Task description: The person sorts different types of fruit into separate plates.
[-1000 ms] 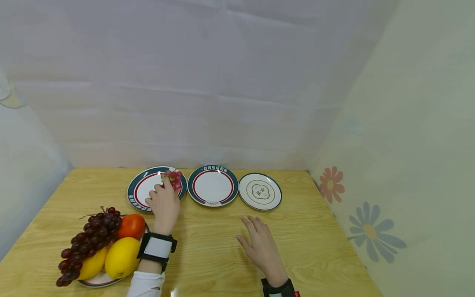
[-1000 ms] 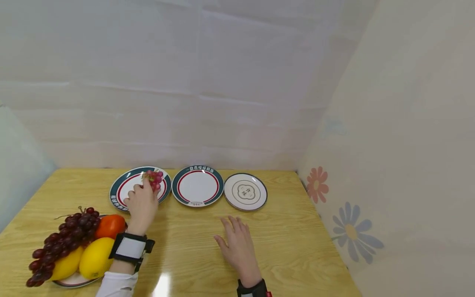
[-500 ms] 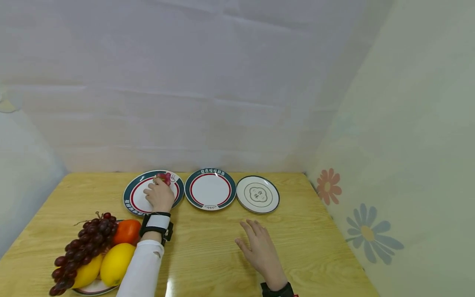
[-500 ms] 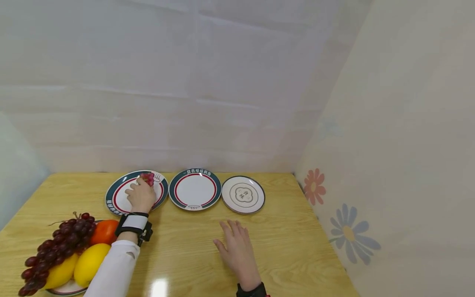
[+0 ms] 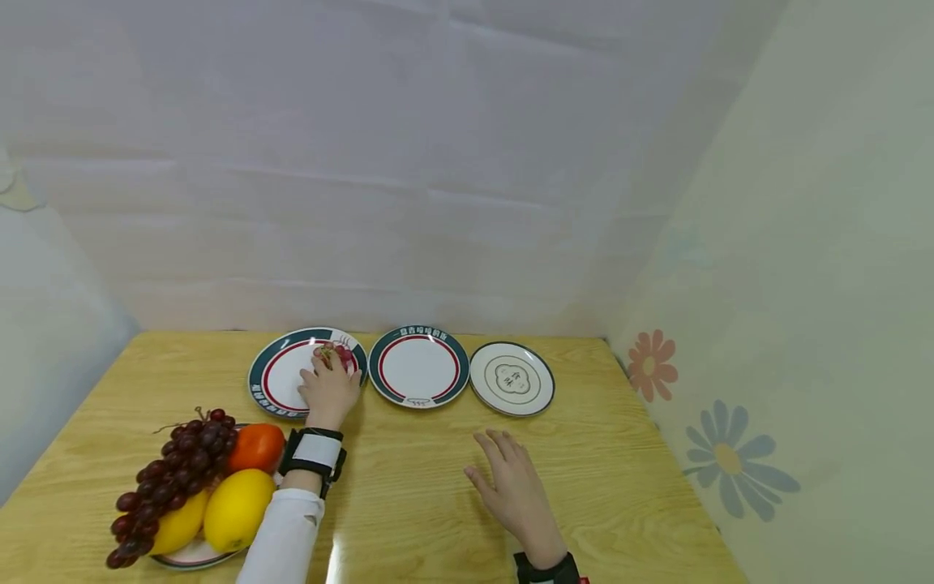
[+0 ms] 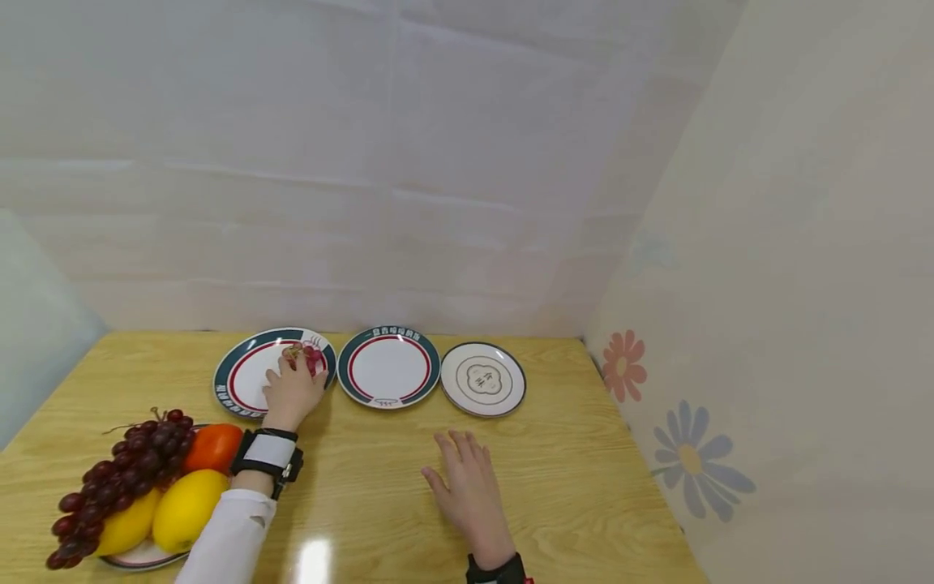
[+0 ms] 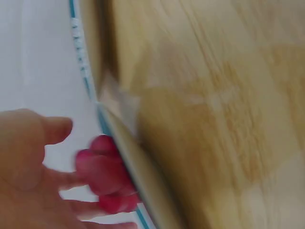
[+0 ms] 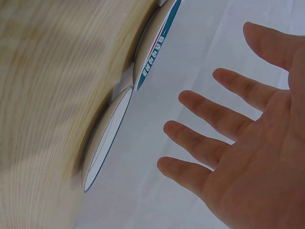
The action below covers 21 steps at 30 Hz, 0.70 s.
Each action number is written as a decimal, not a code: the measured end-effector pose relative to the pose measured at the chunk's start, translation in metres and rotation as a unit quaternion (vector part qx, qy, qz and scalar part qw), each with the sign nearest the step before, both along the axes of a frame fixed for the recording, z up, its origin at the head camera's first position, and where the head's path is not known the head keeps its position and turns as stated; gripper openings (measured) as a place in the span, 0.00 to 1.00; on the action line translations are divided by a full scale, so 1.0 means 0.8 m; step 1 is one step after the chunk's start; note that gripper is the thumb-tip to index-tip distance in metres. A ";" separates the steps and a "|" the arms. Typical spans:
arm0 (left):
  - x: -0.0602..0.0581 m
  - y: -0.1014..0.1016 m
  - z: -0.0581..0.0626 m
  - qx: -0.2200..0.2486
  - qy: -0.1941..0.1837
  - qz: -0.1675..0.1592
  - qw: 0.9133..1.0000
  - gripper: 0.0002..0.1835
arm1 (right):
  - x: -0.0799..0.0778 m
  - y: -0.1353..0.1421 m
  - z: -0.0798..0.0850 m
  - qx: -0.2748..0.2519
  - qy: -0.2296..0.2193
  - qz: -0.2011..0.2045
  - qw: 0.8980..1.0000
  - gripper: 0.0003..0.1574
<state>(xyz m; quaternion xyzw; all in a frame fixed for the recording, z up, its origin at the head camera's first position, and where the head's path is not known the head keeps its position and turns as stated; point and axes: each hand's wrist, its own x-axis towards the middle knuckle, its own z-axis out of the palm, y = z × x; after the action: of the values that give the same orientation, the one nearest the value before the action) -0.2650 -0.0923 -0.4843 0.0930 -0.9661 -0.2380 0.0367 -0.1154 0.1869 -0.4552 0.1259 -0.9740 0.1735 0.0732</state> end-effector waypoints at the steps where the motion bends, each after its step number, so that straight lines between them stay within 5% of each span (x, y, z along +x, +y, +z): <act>1: 0.007 0.001 0.004 -0.007 -0.006 -0.006 1.000 0.35 | 0.000 -0.001 0.000 -0.001 0.000 0.001 1.000 0.32; 12: 0.111 0.013 0.059 -0.046 0.053 -0.032 0.997 0.31 | 0.001 -0.004 0.002 -0.004 -0.007 0.009 1.000 0.32; 21: 0.175 -0.021 0.075 -0.054 0.115 0.006 0.992 0.29 | 0.002 -0.004 -0.001 0.008 -0.001 0.014 1.000 0.32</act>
<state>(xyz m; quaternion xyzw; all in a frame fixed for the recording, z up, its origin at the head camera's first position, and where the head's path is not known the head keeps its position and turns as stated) -0.1248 -0.1093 -0.4246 0.0688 -0.9663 -0.1945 0.1541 -0.1135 0.1838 -0.4561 0.1402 -0.9735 0.1670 0.0689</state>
